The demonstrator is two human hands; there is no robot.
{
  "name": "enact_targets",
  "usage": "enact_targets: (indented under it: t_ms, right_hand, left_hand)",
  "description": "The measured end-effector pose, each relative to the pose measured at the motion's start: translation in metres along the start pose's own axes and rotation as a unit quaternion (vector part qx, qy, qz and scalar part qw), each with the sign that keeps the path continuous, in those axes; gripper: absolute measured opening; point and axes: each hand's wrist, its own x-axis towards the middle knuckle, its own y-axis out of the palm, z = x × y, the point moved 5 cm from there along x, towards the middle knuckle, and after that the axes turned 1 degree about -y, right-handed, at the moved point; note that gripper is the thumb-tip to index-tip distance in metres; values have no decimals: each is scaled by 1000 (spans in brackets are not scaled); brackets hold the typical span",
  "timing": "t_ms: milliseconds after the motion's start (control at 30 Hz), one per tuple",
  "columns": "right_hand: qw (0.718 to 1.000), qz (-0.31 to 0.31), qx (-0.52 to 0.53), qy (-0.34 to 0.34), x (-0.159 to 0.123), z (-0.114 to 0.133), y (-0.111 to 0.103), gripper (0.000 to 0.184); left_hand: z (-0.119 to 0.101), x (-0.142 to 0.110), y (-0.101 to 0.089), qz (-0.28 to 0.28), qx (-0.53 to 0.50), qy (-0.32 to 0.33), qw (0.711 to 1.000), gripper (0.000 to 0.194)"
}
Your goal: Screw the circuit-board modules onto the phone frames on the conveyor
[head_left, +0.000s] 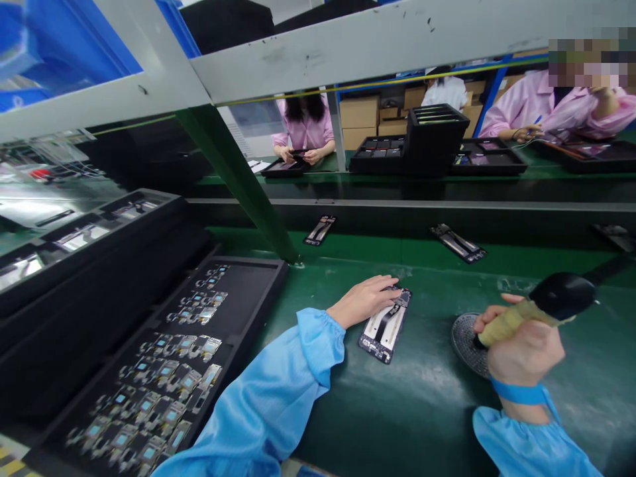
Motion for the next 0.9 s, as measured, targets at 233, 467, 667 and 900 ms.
enact_targets:
  t_ms: [233,467,667,900]
  right_hand:
    - [1000,-1,-5,-24,0,2,2,64]
    - [999,18,-24,-27,0,2,2,69]
    - [998,31,-30,-40,0,5,2,65]
    - [999,4,-3,-46,-1,22,3,70]
  left_hand:
    - [-18,-1,-9,17,-6,10,1000,31]
    - [-85,-29,-1,48,-61,52,996,29]
    - [-107,-35,1,27,-47,68,996,31]
    - [-108,-34,5,27,-55,66,996,31]
